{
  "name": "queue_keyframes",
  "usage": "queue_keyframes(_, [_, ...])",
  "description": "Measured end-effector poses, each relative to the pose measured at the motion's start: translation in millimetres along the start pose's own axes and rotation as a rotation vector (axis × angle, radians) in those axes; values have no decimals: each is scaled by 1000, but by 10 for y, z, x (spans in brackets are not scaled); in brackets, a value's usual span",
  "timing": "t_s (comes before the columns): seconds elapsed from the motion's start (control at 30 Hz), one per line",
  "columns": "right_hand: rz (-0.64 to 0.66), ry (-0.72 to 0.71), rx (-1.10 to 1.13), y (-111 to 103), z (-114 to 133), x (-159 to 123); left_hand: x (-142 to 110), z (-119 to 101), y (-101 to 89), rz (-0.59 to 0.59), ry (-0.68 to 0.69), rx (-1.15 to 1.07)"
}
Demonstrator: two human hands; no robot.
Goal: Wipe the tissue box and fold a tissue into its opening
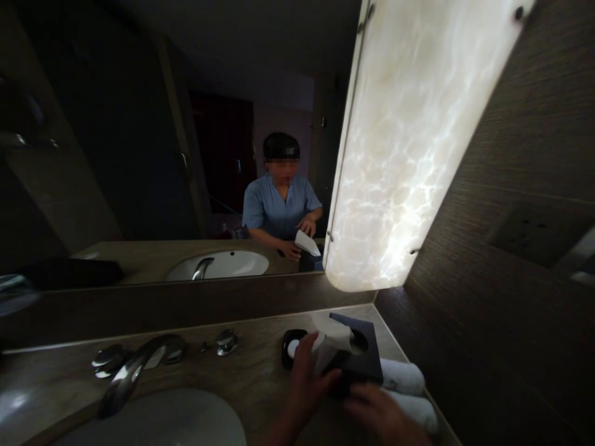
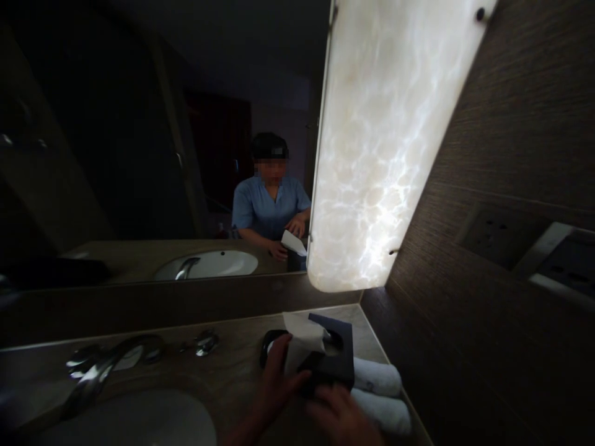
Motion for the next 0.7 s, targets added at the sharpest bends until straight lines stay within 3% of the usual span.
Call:
queue_keyframes(0.1, [-166, -37, -152, -376, 214, 569, 328, -472, 5, 14, 96, 72])
queue_keyframes(0.2, [-189, -41, -278, -587, 231, 996, 567, -740, 82, 68, 210, 75])
queue_keyframes(0.37, [-278, 124, -253, -819, -155, 1060, 626, -546, 102, 55, 182, 21])
queue_keyframes(0.53, [-160, -228, -441, -795, -104, 1041, 677, -470, 229, 53, 244, 4])
queue_keyframes(0.63, [3, -273, -494, -812, -142, 1170, 720, -518, 253, 68, 245, -11])
queue_keyframes(0.7, [-1, -288, -449, -926, -119, 1236, 710, -505, 277, 130, 194, -20])
Point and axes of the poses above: each hand's wrist, its own x-axis towards the middle knuckle, its own y-axis out of the palm, z = x × y, the point moved 7 cm from there along x, towards the middle knuckle, and after that the axes turned 7 degrees about y, right-handed, at the moved point
